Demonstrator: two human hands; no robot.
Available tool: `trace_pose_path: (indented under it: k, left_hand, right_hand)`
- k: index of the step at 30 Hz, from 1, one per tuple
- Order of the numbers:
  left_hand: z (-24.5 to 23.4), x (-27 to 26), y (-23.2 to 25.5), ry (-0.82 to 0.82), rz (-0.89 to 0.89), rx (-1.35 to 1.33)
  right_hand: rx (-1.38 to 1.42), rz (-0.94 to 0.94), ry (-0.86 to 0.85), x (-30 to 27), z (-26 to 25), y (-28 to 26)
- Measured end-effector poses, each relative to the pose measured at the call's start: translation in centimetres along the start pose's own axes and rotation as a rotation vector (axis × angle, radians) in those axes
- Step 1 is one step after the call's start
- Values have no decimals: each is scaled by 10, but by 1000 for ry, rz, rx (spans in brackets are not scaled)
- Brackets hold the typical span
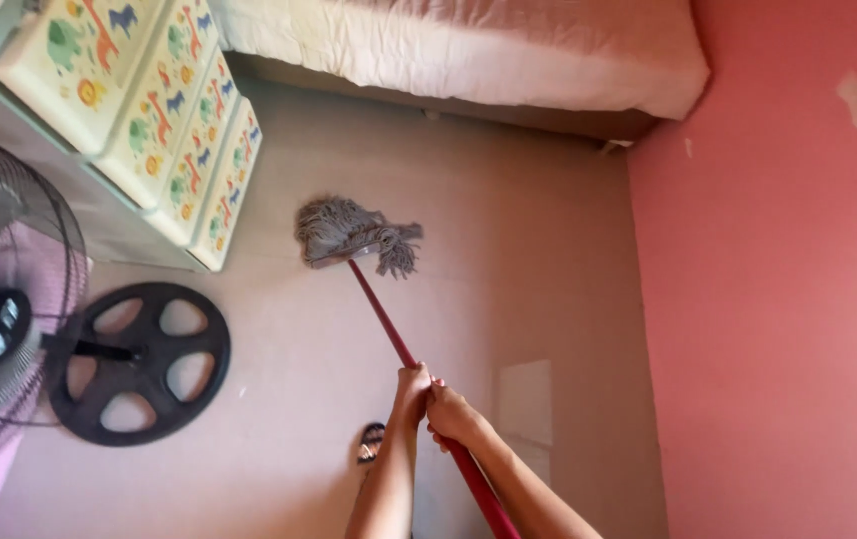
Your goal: Mopping the floor in a small bedroom using a string mop.
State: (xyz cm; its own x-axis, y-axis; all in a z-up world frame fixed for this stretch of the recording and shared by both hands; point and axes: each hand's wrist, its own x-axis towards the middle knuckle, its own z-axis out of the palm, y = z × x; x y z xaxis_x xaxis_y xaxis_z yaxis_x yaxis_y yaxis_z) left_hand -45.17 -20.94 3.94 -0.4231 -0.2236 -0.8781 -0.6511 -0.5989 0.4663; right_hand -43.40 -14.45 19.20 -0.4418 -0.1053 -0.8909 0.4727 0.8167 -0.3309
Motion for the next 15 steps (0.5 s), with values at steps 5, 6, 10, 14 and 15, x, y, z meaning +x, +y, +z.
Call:
trace_pose_path:
  k: [5,6,10,14,15]
  left_hand:
    - [-14,28,93,-48,41,128]
    - [-13,40,104,-50,38,133]
    - [-14,94,142,-33,203,240]
    - [-11,148,168,-46,218,207]
    - [-10,160,173,-47,214,210]
  right_hand:
    - [13,-32,36,33,-13,-89]
    - [18,-28,37,61,-13,-91]
    - [-18,-258,141,129,-19,-119]
    - [-223,-352,171,165,-34,-151]
    - [-221,-348,170,164,-37,-158]
